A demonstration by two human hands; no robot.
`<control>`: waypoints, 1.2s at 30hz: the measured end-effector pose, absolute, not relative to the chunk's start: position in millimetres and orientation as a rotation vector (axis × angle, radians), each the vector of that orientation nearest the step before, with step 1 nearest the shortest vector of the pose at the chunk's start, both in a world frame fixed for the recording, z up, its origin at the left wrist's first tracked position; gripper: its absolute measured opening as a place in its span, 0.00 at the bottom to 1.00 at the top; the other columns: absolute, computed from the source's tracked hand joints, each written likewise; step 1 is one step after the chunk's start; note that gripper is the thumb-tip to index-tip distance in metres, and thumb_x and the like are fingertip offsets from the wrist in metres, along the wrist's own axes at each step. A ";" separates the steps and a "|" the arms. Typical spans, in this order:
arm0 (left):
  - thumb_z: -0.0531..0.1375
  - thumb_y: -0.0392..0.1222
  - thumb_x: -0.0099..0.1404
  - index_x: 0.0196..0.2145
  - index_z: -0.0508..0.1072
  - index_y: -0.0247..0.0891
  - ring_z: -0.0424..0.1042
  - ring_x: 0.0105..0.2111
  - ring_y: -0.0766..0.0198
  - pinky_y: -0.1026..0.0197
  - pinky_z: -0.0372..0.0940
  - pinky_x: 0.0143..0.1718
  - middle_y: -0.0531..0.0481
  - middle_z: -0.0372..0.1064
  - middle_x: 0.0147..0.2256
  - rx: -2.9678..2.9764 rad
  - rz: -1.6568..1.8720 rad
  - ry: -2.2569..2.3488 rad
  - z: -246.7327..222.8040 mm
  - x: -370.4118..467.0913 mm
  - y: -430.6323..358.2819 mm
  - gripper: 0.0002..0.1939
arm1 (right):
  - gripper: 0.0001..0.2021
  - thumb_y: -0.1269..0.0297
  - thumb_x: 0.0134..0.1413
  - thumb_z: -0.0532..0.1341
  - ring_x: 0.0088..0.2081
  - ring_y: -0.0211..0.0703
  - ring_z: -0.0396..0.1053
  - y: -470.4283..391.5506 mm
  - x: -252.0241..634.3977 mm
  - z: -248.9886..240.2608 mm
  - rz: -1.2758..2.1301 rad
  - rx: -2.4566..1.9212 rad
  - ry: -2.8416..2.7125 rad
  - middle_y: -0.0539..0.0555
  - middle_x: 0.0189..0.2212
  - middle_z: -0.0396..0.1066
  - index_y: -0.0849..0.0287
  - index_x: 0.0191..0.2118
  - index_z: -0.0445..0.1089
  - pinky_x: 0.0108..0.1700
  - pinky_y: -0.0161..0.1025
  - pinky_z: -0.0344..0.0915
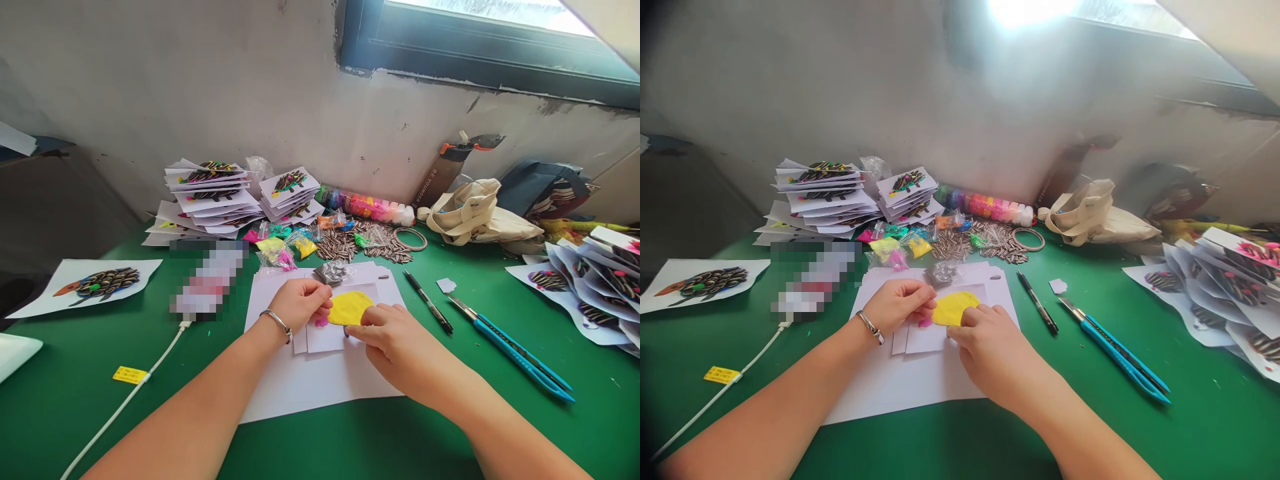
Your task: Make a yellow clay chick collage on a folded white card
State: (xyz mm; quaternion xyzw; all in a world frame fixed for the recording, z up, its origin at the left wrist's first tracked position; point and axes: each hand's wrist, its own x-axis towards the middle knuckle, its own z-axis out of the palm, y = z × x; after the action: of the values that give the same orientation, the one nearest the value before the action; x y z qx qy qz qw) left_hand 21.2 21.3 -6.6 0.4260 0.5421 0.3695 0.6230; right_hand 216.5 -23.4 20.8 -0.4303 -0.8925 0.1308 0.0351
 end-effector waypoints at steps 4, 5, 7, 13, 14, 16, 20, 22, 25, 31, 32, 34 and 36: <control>0.68 0.54 0.49 0.25 0.72 0.32 0.71 0.21 0.66 0.61 0.70 0.24 0.47 0.73 0.25 0.973 0.855 1.229 -7.7 20.8 21.2 0.19 | 0.16 0.76 0.56 0.52 0.34 0.41 0.59 -21.5 216.9 18.4 0.378 -1.346 -2.738 0.53 0.30 0.63 0.51 0.41 0.73 0.36 0.39 0.51; 0.68 0.54 0.49 0.26 0.72 0.32 0.71 0.20 0.66 0.61 0.70 0.25 0.47 0.73 0.25 0.975 0.854 1.225 -8.1 20.6 21.4 0.20 | 0.16 0.75 0.56 0.52 0.33 0.41 0.59 -20.9 216.2 18.0 0.370 -1.353 -2.755 0.52 0.29 0.63 0.51 0.41 0.73 0.36 0.39 0.51; 0.68 0.55 0.48 0.26 0.72 0.33 0.71 0.21 0.66 0.60 0.70 0.25 0.47 0.73 0.26 0.981 0.850 1.221 -8.6 20.3 21.8 0.21 | 0.16 0.74 0.57 0.52 0.32 0.40 0.58 -19.9 214.8 17.9 0.362 -1.353 -2.773 0.52 0.29 0.63 0.50 0.43 0.73 0.35 0.39 0.50; 0.68 0.57 0.47 0.26 0.72 0.33 0.72 0.21 0.65 0.60 0.70 0.25 0.48 0.72 0.25 0.988 0.838 1.228 -8.7 19.6 22.4 0.22 | 0.16 0.75 0.57 0.52 0.33 0.40 0.59 -18.6 214.5 19.3 0.362 -1.358 -2.748 0.53 0.30 0.63 0.51 0.43 0.73 0.36 0.39 0.50; 0.68 0.57 0.47 0.27 0.72 0.32 0.72 0.21 0.65 0.60 0.70 0.25 0.48 0.72 0.25 0.990 0.841 1.228 -8.8 19.4 22.4 0.23 | 0.16 0.75 0.57 0.52 0.32 0.40 0.59 -18.3 215.1 19.2 0.369 -1.360 -2.753 0.52 0.30 0.63 0.51 0.41 0.73 0.36 0.39 0.50; 0.68 0.57 0.47 0.27 0.73 0.32 0.72 0.21 0.65 0.59 0.70 0.26 0.48 0.72 0.25 0.996 0.847 1.229 -8.5 19.1 22.3 0.23 | 0.16 0.75 0.57 0.52 0.32 0.40 0.59 -17.4 217.1 19.0 0.389 -1.358 -2.744 0.52 0.30 0.64 0.52 0.39 0.74 0.36 0.39 0.50; 0.67 0.57 0.47 0.27 0.72 0.32 0.72 0.21 0.65 0.59 0.70 0.25 0.48 0.72 0.25 1.006 0.843 1.219 -7.0 19.5 22.4 0.22 | 0.19 0.78 0.54 0.51 0.37 0.41 0.61 -15.9 219.4 18.9 0.399 -1.340 -2.669 0.53 0.32 0.64 0.51 0.43 0.73 0.37 0.39 0.51; 0.67 0.57 0.48 0.27 0.72 0.32 0.72 0.20 0.64 0.59 0.70 0.25 0.48 0.72 0.25 1.009 0.840 1.217 -6.5 19.6 22.4 0.22 | 0.20 0.78 0.54 0.51 0.36 0.41 0.60 -15.8 217.8 18.3 0.394 -1.341 -2.683 0.53 0.32 0.64 0.50 0.45 0.72 0.37 0.39 0.50; 0.68 0.57 0.47 0.27 0.72 0.32 0.73 0.21 0.64 0.59 0.70 0.26 0.48 0.73 0.25 1.006 0.837 1.221 -6.5 19.2 22.6 0.23 | 0.19 0.77 0.54 0.52 0.34 0.40 0.60 -15.6 215.0 17.5 0.396 -1.356 -2.734 0.53 0.31 0.64 0.50 0.43 0.73 0.36 0.39 0.50; 0.68 0.60 0.43 0.27 0.73 0.32 0.74 0.22 0.63 0.60 0.70 0.25 0.48 0.73 0.25 0.992 0.832 1.235 -5.8 18.9 23.1 0.26 | 0.23 0.81 0.52 0.50 0.37 0.41 0.60 -13.0 232.1 26.4 0.378 -1.352 -2.629 0.53 0.33 0.65 0.50 0.46 0.72 0.38 0.39 0.51; 0.68 0.61 0.41 0.27 0.73 0.32 0.74 0.21 0.63 0.60 0.70 0.25 0.48 0.73 0.25 0.986 0.831 1.237 -5.3 19.1 23.2 0.27 | 0.24 0.81 0.52 0.50 0.37 0.41 0.60 -13.0 236.8 28.8 0.374 -1.367 -2.625 0.53 0.33 0.65 0.49 0.46 0.72 0.39 0.39 0.51; 0.69 0.61 0.39 0.26 0.73 0.31 0.73 0.21 0.63 0.61 0.70 0.24 0.49 0.73 0.24 0.972 0.830 1.249 -4.1 19.7 23.1 0.29 | 0.24 0.81 0.52 0.50 0.37 0.41 0.60 -13.7 244.2 32.7 0.388 -1.396 -2.655 0.52 0.32 0.65 0.48 0.46 0.72 0.38 0.40 0.51; 0.69 0.62 0.37 0.26 0.73 0.31 0.73 0.21 0.64 0.61 0.70 0.24 0.49 0.73 0.24 0.962 0.828 1.267 -3.0 20.1 23.0 0.29 | 0.23 0.81 0.52 0.50 0.36 0.41 0.61 -15.1 247.4 34.2 0.423 -1.405 -2.707 0.52 0.31 0.65 0.47 0.44 0.73 0.38 0.40 0.50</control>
State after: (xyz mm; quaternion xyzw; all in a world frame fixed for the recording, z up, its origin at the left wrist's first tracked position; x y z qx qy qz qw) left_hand 20.1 23.0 -3.0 0.4191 0.5520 0.3606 0.6243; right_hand 247.4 -15.1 34.2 -0.4561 -0.8787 0.1373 0.0313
